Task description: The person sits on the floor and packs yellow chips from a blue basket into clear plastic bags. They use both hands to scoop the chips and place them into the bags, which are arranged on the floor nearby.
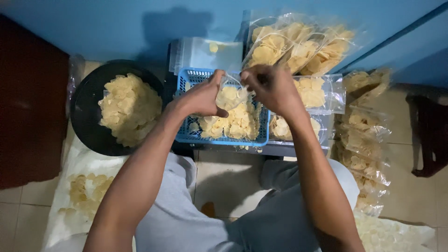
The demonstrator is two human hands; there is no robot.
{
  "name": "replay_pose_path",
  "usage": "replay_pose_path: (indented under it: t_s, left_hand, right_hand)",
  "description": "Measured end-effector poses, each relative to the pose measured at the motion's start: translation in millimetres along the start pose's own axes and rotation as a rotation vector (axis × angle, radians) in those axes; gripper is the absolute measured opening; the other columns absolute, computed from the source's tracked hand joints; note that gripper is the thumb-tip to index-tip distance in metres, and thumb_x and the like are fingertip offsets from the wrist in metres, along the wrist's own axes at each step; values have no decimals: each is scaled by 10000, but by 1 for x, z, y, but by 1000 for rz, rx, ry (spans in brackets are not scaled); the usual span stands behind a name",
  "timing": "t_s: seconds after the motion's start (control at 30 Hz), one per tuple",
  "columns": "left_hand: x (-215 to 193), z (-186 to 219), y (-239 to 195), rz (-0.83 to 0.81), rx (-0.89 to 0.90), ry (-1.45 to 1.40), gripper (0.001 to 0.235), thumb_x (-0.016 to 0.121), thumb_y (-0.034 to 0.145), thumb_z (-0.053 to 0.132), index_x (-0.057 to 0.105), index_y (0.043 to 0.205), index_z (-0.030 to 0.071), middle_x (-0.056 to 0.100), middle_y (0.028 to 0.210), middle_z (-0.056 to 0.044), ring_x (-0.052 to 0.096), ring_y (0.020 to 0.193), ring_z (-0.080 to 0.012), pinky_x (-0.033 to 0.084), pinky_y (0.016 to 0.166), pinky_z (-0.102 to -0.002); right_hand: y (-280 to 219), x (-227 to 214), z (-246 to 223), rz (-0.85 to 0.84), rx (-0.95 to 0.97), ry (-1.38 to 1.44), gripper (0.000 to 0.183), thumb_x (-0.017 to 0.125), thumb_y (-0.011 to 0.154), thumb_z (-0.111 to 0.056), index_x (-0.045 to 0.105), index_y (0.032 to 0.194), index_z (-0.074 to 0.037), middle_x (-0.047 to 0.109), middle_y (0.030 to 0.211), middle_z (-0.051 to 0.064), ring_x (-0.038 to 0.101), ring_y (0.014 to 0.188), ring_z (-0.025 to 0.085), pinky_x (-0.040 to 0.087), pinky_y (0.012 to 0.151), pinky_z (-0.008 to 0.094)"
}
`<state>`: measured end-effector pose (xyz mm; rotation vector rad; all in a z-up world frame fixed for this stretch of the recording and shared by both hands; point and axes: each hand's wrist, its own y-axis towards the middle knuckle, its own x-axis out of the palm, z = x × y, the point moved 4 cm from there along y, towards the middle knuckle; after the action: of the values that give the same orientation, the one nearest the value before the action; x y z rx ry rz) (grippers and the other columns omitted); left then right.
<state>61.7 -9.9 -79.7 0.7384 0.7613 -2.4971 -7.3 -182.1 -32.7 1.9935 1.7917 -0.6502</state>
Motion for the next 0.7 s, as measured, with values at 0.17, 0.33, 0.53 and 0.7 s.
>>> replay_pose_path:
  t_s: [0.17,0.33,0.53,0.7]
  left_hand:
    - [6,-16,2,39,46,65,986,913,748,204,233,1441,32,493,1442,-376,599,1173,-605,498,929,-688]
    - [7,-34,20,81,64,55,980,890,753,173,221,1454,26,503,1427,-384,639,1139,-576,527,919,-672]
    - [6,-34,12,84,77,75,959,869,730,218,228,1424,56,532,1389,-367,601,1156,-613,499,938,-693]
    - [9,-41,16,101,92,80,999,892,711,234,230,1440,67,539,1366,-373,598,1162,-616,502,920,-706]
  right_hand:
    - [22,3,68,140,89,-307,265,657,983,-430,785,932,-204,742,723,55,753,768,348,573,716,474]
    - [37,78,180,15,150,-646,307,792,786,-312,772,809,-7,726,737,251,742,795,492,578,720,605]
    - [8,162,185,-264,204,-803,519,753,877,-456,692,1288,-146,698,1137,208,743,913,477,606,742,553]
    - [-12,175,165,-214,-41,-996,473,772,916,-375,615,1278,-115,571,1189,158,683,1052,426,615,840,471]
